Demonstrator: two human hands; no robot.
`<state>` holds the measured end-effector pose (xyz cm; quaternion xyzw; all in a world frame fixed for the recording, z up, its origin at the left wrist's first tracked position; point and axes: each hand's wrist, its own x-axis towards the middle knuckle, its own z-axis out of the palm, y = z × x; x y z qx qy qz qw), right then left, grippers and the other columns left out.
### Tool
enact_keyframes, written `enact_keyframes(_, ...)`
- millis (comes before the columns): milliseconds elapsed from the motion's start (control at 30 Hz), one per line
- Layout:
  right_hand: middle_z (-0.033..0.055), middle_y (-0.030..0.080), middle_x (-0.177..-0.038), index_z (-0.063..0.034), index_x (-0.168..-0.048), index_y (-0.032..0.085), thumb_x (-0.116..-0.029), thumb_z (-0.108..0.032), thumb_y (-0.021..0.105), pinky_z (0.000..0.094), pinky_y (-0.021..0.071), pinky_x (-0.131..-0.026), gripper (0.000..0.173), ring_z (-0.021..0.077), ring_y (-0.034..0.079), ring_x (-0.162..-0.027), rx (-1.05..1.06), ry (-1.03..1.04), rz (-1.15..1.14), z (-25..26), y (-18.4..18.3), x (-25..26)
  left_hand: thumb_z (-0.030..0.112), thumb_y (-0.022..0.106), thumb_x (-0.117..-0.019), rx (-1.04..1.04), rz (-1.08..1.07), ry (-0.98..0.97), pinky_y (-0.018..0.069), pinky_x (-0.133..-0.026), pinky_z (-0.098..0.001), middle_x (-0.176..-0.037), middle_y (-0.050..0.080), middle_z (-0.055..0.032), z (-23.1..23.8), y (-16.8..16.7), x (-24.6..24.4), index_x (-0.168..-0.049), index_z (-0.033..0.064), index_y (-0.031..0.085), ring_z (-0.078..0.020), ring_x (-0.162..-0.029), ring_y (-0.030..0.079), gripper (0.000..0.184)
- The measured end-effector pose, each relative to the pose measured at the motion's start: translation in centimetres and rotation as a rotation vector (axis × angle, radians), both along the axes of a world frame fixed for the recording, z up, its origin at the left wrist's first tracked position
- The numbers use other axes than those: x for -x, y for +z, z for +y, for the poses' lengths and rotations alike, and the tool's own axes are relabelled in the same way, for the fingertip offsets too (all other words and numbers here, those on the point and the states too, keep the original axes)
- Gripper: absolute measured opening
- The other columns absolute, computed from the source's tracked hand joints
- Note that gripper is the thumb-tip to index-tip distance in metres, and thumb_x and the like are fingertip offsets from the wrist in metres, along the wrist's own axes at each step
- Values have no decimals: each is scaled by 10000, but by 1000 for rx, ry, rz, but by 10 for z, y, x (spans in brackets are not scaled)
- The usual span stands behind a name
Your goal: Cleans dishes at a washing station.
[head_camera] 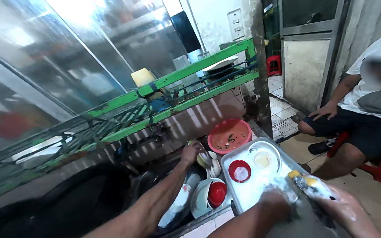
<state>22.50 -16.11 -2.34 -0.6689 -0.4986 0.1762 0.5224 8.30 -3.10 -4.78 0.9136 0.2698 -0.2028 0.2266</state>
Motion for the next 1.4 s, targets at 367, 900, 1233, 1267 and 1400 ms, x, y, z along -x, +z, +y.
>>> enact_keyframes(367,197,683,-1243,69,-1260,661,-909,-228,698,372,527,-1011,461,183,655,-1147,-102,-97,212,13,26,23,-18,592,-884,782,-646,738,533,-802,-361,-1041,642,-134,-21,68,40,-1358,-32,504,-167,-896,619,482)
enact_keyframes(900,198,687,-1201,13,-1339,617,-948,-270,667,500,530,-960,485,268,664,-1102,89,-16,228,90,46,77,-94,565,-858,903,-927,854,548,-884,-289,-1192,629,-126,-31,89,82,-1463,-49,384,-103,-1001,638,633)
enact_keyframes(1233,150,641,-1379,-43,-1335,642,-915,-370,653,501,483,-1102,533,267,587,-1319,-260,44,-209,93,-3,93,438,294,-1114,1416,-1679,1161,561,-955,-529,-1212,664,-181,17,92,81,-1369,83,525,-307,-1125,666,495)
enact_keyframes(1267,147,627,-1398,-45,-1386,610,-904,-335,645,525,484,-1084,563,279,590,-1307,-104,11,-142,94,5,84,420,298,-1117,1435,-1679,1146,556,-961,-539,-1232,655,-192,16,88,80,-1386,78,513,-319,-1138,660,485)
enact_keyframes(1400,151,681,-1320,-27,-1285,682,-903,-365,667,486,523,-1064,510,277,635,-1263,-283,-4,-280,92,16,99,357,307,-1124,1147,-1578,1082,577,-944,-449,-1164,688,-180,0,78,73,-1323,-7,565,-257,-1073,688,489)
